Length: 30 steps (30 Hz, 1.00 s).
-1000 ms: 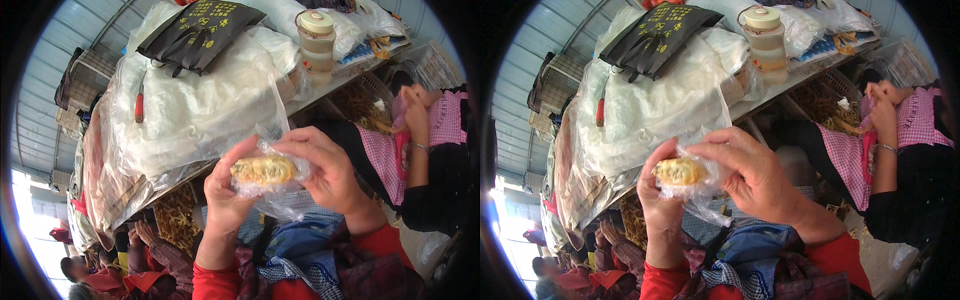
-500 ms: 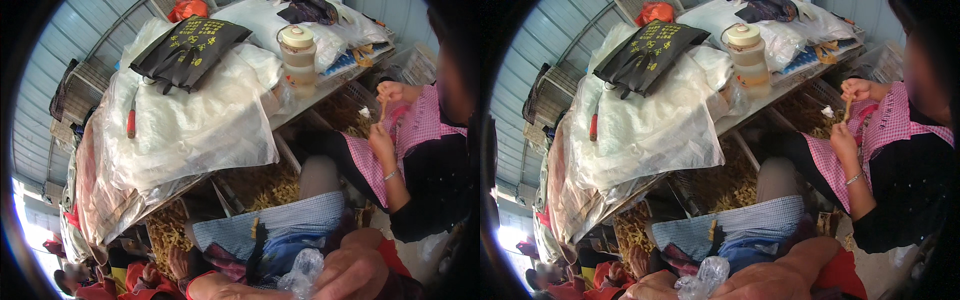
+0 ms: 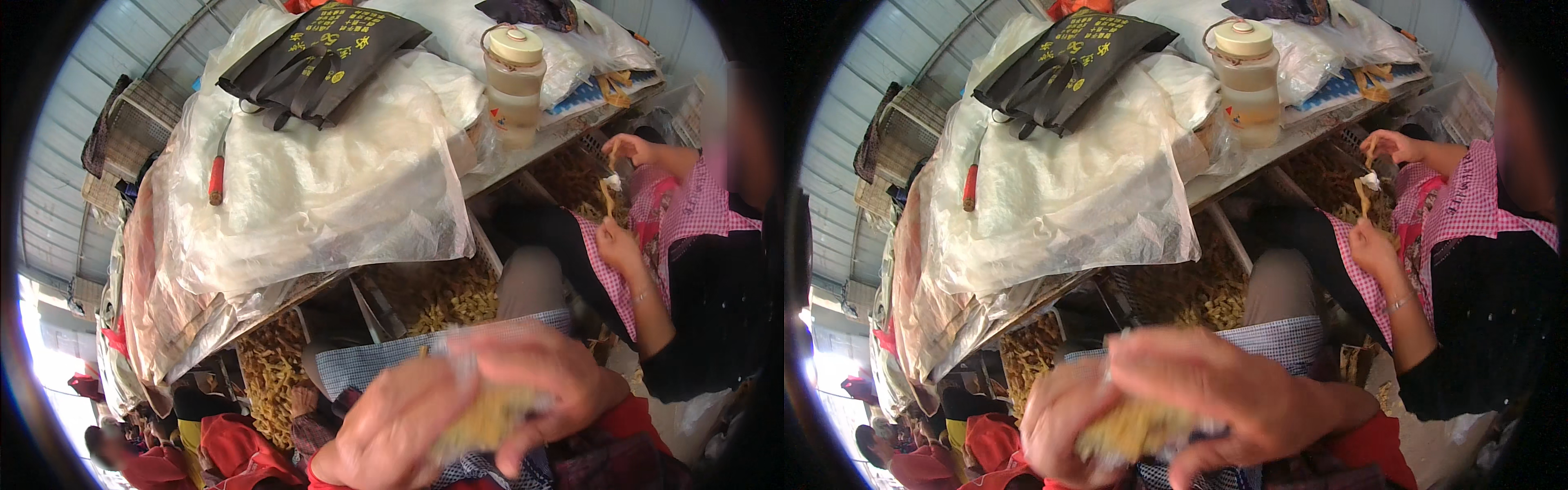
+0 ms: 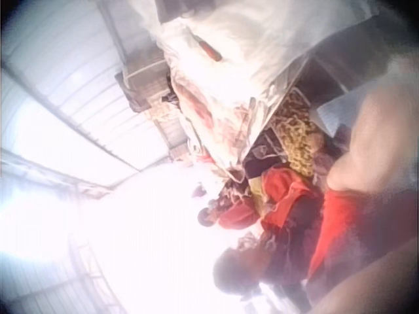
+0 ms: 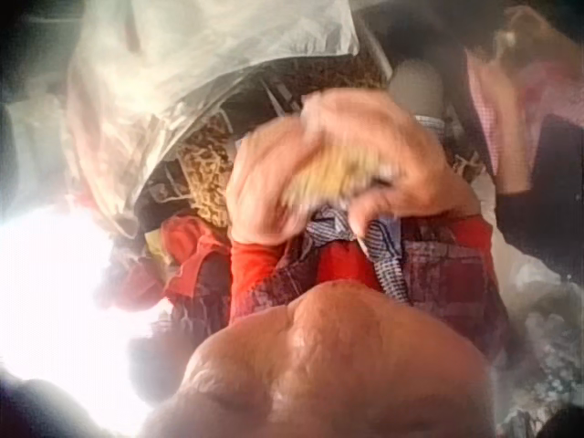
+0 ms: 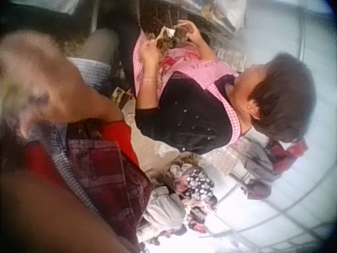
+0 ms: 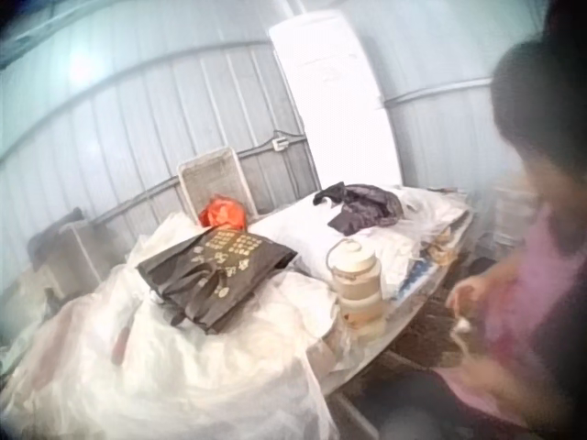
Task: The person sits on the floor and repeatedly pulls long, dried vegetable strips from a plastic bag, tears them into smaller pieces by hand, and places the pieces into a white basket on their lap. The process is repeated continuously.
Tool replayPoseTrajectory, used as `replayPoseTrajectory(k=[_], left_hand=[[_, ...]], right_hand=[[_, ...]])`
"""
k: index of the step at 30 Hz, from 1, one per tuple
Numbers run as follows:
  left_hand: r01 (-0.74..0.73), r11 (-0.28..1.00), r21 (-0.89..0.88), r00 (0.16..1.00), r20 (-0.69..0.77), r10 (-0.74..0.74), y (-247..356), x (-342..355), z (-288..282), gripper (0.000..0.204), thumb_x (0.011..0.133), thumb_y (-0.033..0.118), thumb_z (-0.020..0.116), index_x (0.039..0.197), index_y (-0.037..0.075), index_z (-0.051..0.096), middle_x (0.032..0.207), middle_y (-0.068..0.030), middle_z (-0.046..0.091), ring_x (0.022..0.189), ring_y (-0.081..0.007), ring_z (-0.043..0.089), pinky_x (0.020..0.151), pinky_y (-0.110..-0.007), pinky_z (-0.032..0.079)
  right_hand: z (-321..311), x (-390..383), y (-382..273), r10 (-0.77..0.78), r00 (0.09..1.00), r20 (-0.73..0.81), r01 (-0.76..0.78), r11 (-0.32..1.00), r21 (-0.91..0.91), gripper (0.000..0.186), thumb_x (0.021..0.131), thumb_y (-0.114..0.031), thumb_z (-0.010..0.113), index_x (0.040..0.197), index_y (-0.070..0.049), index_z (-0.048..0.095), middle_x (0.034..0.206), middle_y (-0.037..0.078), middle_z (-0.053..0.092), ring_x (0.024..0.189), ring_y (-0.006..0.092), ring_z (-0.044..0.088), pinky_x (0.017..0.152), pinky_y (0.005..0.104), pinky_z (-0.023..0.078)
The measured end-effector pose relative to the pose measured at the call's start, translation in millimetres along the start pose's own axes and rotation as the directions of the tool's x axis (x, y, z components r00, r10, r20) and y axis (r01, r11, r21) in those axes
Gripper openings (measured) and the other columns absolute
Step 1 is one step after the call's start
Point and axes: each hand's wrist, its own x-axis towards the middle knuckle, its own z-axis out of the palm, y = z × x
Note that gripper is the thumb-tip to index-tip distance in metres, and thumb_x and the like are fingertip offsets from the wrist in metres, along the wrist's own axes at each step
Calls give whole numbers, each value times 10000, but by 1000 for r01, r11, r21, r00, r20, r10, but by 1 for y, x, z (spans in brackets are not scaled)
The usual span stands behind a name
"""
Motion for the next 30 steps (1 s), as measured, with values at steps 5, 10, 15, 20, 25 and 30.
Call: replayPoseTrajectory(k=[5, 10, 15, 20, 25, 30], left_hand=[[247, 965, 93, 969, -53, -243, -50, 27, 11, 777, 751, -19, 647, 1445, -17, 298, 1293, -176, 436, 1192, -332, 485, 957, -390, 441], [275, 956, 103, 871, -448, -203, -71, 19, 2, 830, 731, -70, 664, 1454, -19, 260, 1319, -216, 358, 1187, -316, 446, 989, -393, 417], [384, 921, 70, 878, -336, -340, -74, -30, 10, 423, 743, -56, 686, 1153, 4, 603, 1139, -170, 520, 1017, -300, 553, 879, -358, 476], [533, 803, 268, 818, -406, -408, -86, -87, -5, 362, 754, -58, 677, 1106, 3, 619, 1101, -193, 544, 981, -315, 571, 835, -352, 492], [548, 744, 382, 815, -442, -374, -111, -86, -22, 312, 774, -41, 659, 1078, 9, 619, 1078, -178, 562, 966, -335, 584, 828, -373, 485], [464, 522, 716, 885, -397, -243, -123, -97, -38, 375, 715, -23, 695, 1079, -13, 606, 1122, -180, 540, 1079, -372, 530, 912, -443, 460]], right_hand=[[-8, 32, 51, 81, 971, -225, -154, 932, -329, 436, 789, -154, 762, 1177, -16, 620, 1118, 163, 640, 1010, 257, 639, 860, 330, 507], [-32, 121, 112, -103, 877, -470, -97, 919, -382, 316, 815, -146, 725, 1098, -32, 640, 1011, 136, 676, 929, 190, 653, 787, 302, 514], [-111, 211, 202, -306, 809, -502, -217, 638, -739, 363, 842, -252, 681, 1167, -109, 608, 1139, 128, 646, 1007, 293, 625, 867, 374, 485], [-112, 222, 260, 298, 916, -269, -311, 102, -945, 475, 936, -347, 547, 1356, -144, 459, 1335, 120, 536, 1165, 316, 548, 1003, 429, 410], [-138, 195, 225, -58, 962, -266, -244, 249, -937, 438, 959, -304, 506, 1358, -128, 461, 1302, 128, 557, 1141, 342, 557, 973, 439, 431], [-61, 121, 133, 32, 996, -82, -88, 339, -937, 409, 862, -45, 537, 1265, -111, 548, 1204, 139, 582, 963, 363, 621, 781, 440, 517]])
